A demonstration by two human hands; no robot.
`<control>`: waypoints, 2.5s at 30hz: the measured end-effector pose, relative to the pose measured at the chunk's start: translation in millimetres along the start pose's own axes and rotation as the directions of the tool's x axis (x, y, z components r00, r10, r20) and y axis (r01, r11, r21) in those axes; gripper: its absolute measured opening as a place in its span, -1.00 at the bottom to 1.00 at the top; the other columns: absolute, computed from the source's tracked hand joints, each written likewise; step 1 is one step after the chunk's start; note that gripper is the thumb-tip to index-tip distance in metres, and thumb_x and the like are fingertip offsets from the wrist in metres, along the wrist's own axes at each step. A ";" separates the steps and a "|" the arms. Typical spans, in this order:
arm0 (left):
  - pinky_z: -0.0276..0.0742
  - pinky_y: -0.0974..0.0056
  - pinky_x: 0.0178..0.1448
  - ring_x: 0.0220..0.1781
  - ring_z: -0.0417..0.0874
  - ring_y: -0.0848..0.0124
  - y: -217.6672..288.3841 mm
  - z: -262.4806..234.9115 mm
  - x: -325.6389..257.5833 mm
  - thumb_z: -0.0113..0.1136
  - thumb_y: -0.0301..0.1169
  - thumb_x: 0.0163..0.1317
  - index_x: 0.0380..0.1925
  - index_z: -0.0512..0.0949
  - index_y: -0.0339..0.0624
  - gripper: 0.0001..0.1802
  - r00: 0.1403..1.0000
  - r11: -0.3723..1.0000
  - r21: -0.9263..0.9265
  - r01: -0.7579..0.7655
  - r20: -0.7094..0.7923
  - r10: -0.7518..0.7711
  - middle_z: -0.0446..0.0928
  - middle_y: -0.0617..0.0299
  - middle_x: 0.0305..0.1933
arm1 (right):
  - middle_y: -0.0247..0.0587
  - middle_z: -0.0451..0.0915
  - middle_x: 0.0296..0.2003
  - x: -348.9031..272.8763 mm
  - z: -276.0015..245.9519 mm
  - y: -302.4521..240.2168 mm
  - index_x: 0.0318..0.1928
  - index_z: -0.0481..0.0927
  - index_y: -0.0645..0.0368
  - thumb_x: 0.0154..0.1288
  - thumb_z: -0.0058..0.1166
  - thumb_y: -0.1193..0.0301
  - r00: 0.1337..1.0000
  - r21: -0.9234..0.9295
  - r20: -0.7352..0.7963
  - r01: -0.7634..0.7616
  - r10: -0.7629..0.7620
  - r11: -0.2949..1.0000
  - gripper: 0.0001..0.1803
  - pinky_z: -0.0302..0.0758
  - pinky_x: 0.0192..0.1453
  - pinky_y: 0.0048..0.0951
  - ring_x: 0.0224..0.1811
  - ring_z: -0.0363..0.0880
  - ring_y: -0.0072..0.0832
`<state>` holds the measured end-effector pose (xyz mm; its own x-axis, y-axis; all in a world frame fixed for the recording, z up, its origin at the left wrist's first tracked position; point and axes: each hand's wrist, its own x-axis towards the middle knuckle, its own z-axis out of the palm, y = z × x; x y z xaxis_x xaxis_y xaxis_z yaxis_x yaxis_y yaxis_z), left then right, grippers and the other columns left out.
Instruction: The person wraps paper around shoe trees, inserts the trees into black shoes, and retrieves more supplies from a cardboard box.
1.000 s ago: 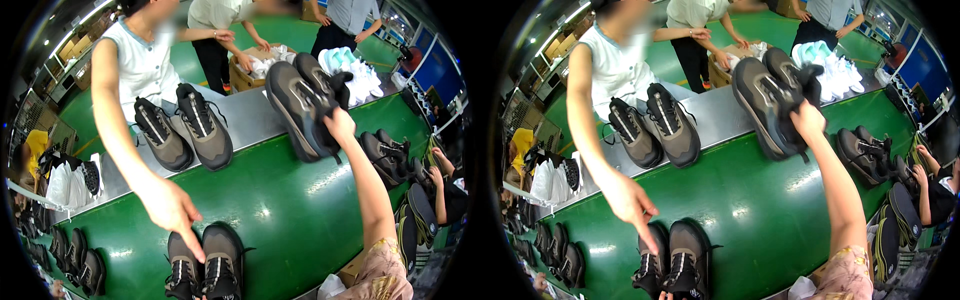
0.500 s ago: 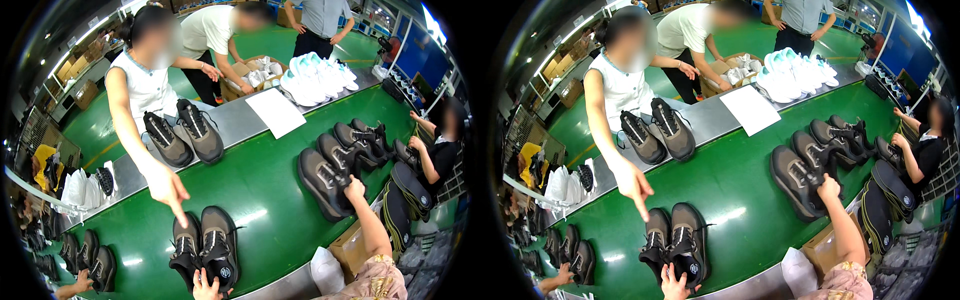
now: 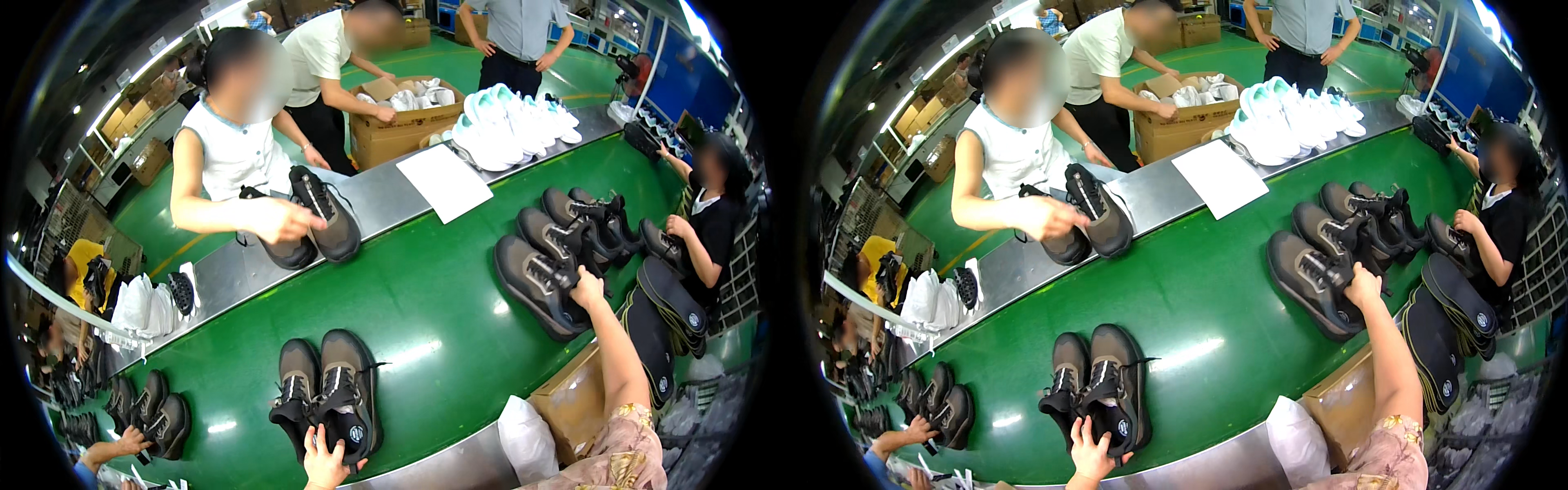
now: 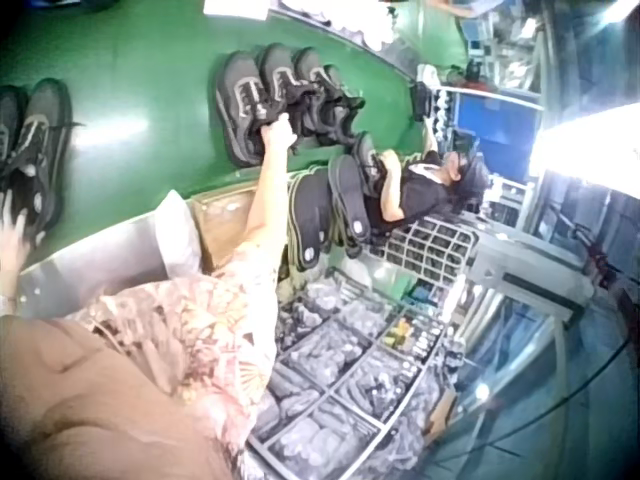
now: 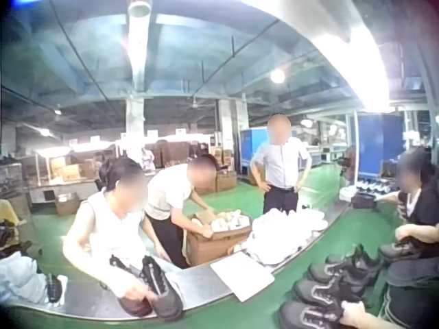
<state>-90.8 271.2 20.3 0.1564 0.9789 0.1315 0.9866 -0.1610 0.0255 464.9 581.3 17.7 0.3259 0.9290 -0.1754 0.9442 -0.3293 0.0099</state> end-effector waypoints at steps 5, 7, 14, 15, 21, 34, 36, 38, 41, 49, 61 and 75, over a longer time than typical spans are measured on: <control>0.50 0.01 -0.03 0.20 0.23 -0.20 -16.8 3.4 -5.3 0.42 0.16 -0.49 -0.42 0.60 -0.03 -0.37 1.000 1.000 -0.030 0.009 -0.021 -0.009 0.32 -0.18 0.10 | 0.05 0.44 -0.03 -35.8 -25.7 -9.8 0.04 0.34 0.24 -0.07 0.14 0.44 0.996 -0.149 -0.043 0.065 -0.072 0.987 -0.43 0.36 0.10 -0.08 0.09 0.40 -0.06; 0.52 0.02 -0.06 0.18 0.25 -0.20 -17.8 -6.3 -3.2 0.41 0.14 -0.44 -0.42 0.58 -0.04 -0.39 0.999 0.999 -0.041 0.005 -0.038 -0.007 0.33 -0.18 0.10 | 0.04 0.45 -0.06 -58.2 -37.4 -7.9 0.02 0.36 0.25 -0.04 0.11 0.48 0.985 -0.099 -0.125 0.106 -0.118 0.990 -0.48 0.37 0.08 -0.10 0.05 0.42 -0.07; 0.51 -0.06 -0.02 0.23 0.21 -0.19 0.6 9.7 12.2 0.43 0.05 -0.33 -0.33 0.52 -0.11 -0.40 0.995 0.993 -0.083 -0.079 -0.070 0.073 0.28 -0.18 0.16 | 0.09 0.53 -0.14 -235.8 -100.9 58.5 -0.08 0.49 0.33 0.15 -0.03 0.55 0.766 0.183 -0.596 0.421 -0.240 0.889 -0.71 0.43 0.06 -0.28 -0.03 0.51 -0.09; 0.52 -0.06 -0.03 0.24 0.21 -0.17 -5.2 9.3 6.8 0.42 0.05 -0.30 -0.33 0.53 -0.11 -0.41 0.996 0.997 -0.047 -0.064 -0.063 0.061 0.29 -0.17 0.16 | 0.01 0.55 -0.13 -259.1 -104.4 62.0 -0.07 0.49 0.33 0.18 -0.01 0.52 0.746 0.183 -0.625 0.428 -0.231 0.885 -0.71 0.46 0.02 -0.35 -0.07 0.55 -0.23; 0.54 0.00 -0.06 0.23 0.25 -0.09 -10.7 5.4 -10.8 0.32 0.13 -0.14 -0.31 0.56 -0.15 -0.41 0.983 0.990 0.110 -0.090 -0.151 0.106 0.35 -0.12 0.14 | -0.17 0.63 -0.26 -521.8 -82.7 176.2 -0.12 0.53 0.30 0.23 0.03 0.44 0.822 0.577 -0.467 0.004 0.325 0.817 -0.76 0.48 -0.13 -0.48 -0.21 0.60 -0.48; 0.48 -0.05 0.02 0.18 0.29 -0.11 -51.8 30.7 -3.2 0.21 0.18 -0.03 -0.17 0.53 -0.23 -0.32 0.976 0.963 0.210 -0.166 -0.105 0.191 0.37 -0.15 0.12 | -0.39 0.51 -0.58 -971.5 255.3 102.2 -0.39 0.55 0.18 0.05 -0.06 0.64 0.345 0.753 0.424 -0.648 0.837 -0.115 -0.85 0.40 -0.48 -0.57 -0.54 0.45 -0.63; 0.46 -0.06 0.04 0.17 0.29 -0.12 -59.2 38.4 -2.0 0.21 0.18 -0.03 -0.17 0.53 -0.24 -0.32 0.972 0.959 0.212 -0.187 -0.103 0.213 0.37 -0.15 0.12 | -0.30 0.55 -0.55 -950.8 267.4 60.4 -0.29 0.55 0.21 0.10 0.01 0.60 0.502 0.774 0.427 -0.632 0.752 -0.018 -0.86 0.40 -0.51 -0.56 -0.51 0.50 -0.61; 0.46 -0.07 0.04 0.19 0.27 -0.13 -66.4 44.3 0.1 0.21 0.18 -0.03 -0.19 0.53 -0.26 -0.31 0.965 0.956 0.210 -0.206 -0.120 0.235 0.36 -0.16 0.12 | -0.26 0.58 -0.49 -928.3 273.4 42.3 -0.28 0.56 0.22 0.13 0.00 0.60 0.453 0.766 0.580 -0.587 0.677 -0.263 -0.86 0.41 -0.50 -0.56 -0.50 0.52 -0.57; 0.40 -0.07 0.10 0.15 0.29 -0.12 -64.1 35.4 -6.8 0.25 0.16 -0.06 -0.23 0.53 -0.26 -0.33 0.986 0.969 0.218 -0.118 -0.088 0.140 0.38 -0.14 0.10 | -0.33 0.56 -0.50 -884.9 251.9 38.9 -0.29 0.55 0.21 0.17 -0.01 0.57 0.581 0.855 0.398 -0.515 0.710 -0.058 -0.89 0.37 -0.51 -0.58 -0.51 0.47 -0.64; 0.45 0.03 0.11 0.30 0.14 -0.12 -26.9 -6.7 -1.6 0.36 0.11 -0.20 -0.28 0.55 -0.24 -0.35 0.992 0.994 0.006 -0.110 -0.055 0.110 0.27 -0.19 0.19 | -0.36 0.47 -0.54 -927.9 270.4 49.5 -0.38 0.51 0.18 0.18 -0.01 0.52 0.503 0.857 0.452 -0.473 0.737 -0.204 -0.96 0.30 -0.43 -0.48 -0.51 0.38 -0.54; 0.53 0.08 0.02 0.28 0.19 -0.12 -51.0 0.6 -20.0 0.38 0.09 -0.23 -0.30 0.55 -0.19 -0.38 0.991 0.995 -0.062 -0.074 -0.114 0.067 0.34 -0.18 0.14 | -0.14 0.57 -0.37 -906.5 230.0 71.4 -0.22 0.54 0.25 0.19 -0.03 0.52 0.555 0.884 0.318 -0.467 0.769 -0.028 -0.84 0.41 -0.07 -0.14 -0.30 0.51 -0.14; 0.16 0.04 0.33 0.28 0.18 -0.09 -31.8 -57.8 -81.1 0.14 -0.57 -0.03 0.03 0.34 -0.38 -0.48 0.962 0.896 -0.417 -0.152 -0.269 0.038 0.19 -0.23 0.22 | -0.29 0.57 -0.45 -768.0 116.5 109.8 -0.18 0.52 0.31 0.20 -0.01 0.53 0.806 0.881 0.086 -0.336 0.586 0.333 -0.82 0.39 -0.41 -0.63 -0.45 0.50 -0.62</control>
<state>-137.5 189.7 66.2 0.1757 0.9020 0.3944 0.8409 -0.3458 0.4162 312.7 -188.0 38.8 0.8117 0.5409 -0.2204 0.1617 -0.5708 -0.8050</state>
